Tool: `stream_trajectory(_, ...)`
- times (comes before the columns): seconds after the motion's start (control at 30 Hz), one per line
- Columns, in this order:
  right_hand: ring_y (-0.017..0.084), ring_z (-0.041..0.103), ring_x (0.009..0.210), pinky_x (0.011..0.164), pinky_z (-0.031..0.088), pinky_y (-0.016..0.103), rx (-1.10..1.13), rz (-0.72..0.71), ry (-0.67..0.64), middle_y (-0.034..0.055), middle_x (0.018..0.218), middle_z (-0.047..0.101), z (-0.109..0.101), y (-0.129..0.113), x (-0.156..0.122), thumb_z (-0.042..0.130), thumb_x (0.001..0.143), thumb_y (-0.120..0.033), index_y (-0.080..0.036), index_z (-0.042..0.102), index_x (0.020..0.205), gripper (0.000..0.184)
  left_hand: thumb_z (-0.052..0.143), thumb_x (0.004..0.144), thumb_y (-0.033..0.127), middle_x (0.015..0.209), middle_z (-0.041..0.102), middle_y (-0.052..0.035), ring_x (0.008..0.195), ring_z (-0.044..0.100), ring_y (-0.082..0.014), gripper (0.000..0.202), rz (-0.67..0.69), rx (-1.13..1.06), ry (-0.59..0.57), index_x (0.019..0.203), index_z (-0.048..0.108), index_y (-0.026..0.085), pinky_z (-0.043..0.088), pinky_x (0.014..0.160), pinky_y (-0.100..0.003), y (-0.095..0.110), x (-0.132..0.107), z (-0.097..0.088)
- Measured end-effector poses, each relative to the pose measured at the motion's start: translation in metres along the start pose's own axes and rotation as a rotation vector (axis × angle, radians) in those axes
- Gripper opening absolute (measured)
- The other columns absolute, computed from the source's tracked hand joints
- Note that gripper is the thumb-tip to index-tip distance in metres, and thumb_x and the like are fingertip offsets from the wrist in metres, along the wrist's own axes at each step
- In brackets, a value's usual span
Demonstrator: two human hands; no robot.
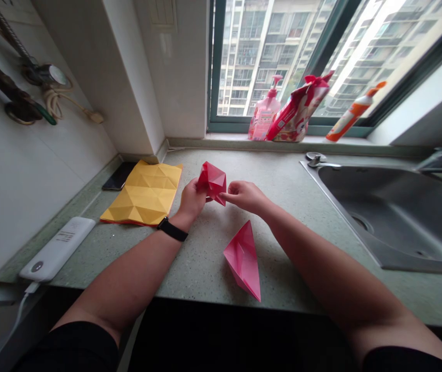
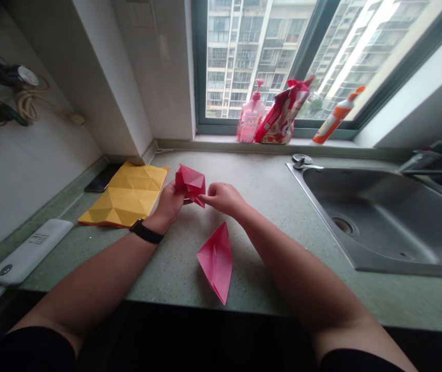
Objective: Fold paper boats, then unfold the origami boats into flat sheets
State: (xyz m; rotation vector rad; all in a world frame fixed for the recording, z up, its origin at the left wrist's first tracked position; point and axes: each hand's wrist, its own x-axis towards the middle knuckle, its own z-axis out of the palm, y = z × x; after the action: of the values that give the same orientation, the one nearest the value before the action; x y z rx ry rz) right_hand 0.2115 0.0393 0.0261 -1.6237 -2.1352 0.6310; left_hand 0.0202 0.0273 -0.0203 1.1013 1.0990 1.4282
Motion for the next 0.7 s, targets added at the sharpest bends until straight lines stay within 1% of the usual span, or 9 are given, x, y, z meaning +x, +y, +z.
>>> stream_trajectory(0.13, 0.017, 0.059, 0.068, 0.062, 0.034, 0.031, -0.045, 0.005, 0.021, 0.0008, 0.072, 0.070, 0.001, -0.001, -0.001, 0.076, 0.087, -0.039, -0.023, 0.072, 0.071, 0.023, 0.086, 0.088, 0.048, 0.096, 0.078, -0.0081, 0.083, 0.077, -0.0216, 0.035, 0.005, 0.035, 0.002, 0.098, 0.073, 0.017, 0.069, 0.075, -0.037, 0.002, -0.001, 0.000)
stream_trajectory(0.23, 0.017, 0.059, 0.066, 0.062, 0.034, 0.032, -0.059, -0.036, 0.014, 0.0009, 0.069, 0.071, 0.000, 0.004, 0.001, 0.073, 0.088, -0.035, -0.023, 0.074, 0.068, 0.024, 0.083, 0.091, 0.050, 0.093, 0.078, -0.0076, 0.081, 0.077, -0.0217, 0.034, -0.017, 0.082, -0.017, 0.095, 0.073, 0.018, 0.068, 0.070, -0.034, 0.004, -0.003, 0.000)
stream_trajectory(0.33, 0.018, 0.063, 0.069, 0.065, 0.037, 0.032, -0.068, -0.100, 0.010, 0.0024, 0.074, 0.075, 0.001, 0.009, 0.004, 0.072, 0.090, -0.031, -0.023, 0.078, 0.069, 0.023, 0.082, 0.092, 0.045, 0.097, 0.079, -0.0097, 0.084, 0.078, -0.0240, 0.028, -0.031, 0.126, -0.016, 0.094, 0.075, 0.018, 0.067, 0.068, -0.034, 0.003, -0.003, -0.001)
stream_trajectory(0.43, 0.020, 0.067, 0.075, 0.067, 0.040, 0.031, -0.070, -0.141, 0.025, 0.0040, 0.080, 0.080, 0.002, 0.010, 0.004, 0.073, 0.091, -0.031, -0.024, 0.081, 0.071, 0.023, 0.082, 0.091, 0.037, 0.099, 0.080, -0.0109, 0.084, 0.078, -0.0253, 0.020, -0.028, 0.153, 0.014, 0.093, 0.076, 0.018, 0.067, 0.068, -0.036, 0.000, -0.001, -0.001)
stream_trajectory(0.53, 0.021, 0.069, 0.076, 0.068, 0.041, 0.032, -0.087, -0.137, 0.062, 0.0050, 0.082, 0.081, 0.002, 0.010, 0.004, 0.071, 0.094, -0.033, -0.025, 0.083, 0.073, 0.025, 0.081, 0.091, 0.034, 0.100, 0.081, -0.0120, 0.083, 0.079, -0.0258, 0.017, -0.038, 0.158, 0.031, 0.093, 0.076, 0.017, 0.067, 0.069, -0.037, -0.001, 0.001, -0.002)
stream_trajectory(0.7, 0.023, 0.072, 0.083, 0.074, 0.046, 0.035, -0.154, -0.181, 0.189, 0.0072, 0.095, 0.084, -0.006, 0.007, 0.000, 0.065, 0.102, -0.035, -0.025, 0.086, 0.082, 0.031, 0.074, 0.092, 0.028, 0.109, 0.082, -0.0153, 0.086, 0.081, -0.0268, 0.013, -0.121, 0.089, 0.058, 0.100, 0.075, 0.018, 0.066, 0.070, -0.037, 0.001, 0.001, -0.001)
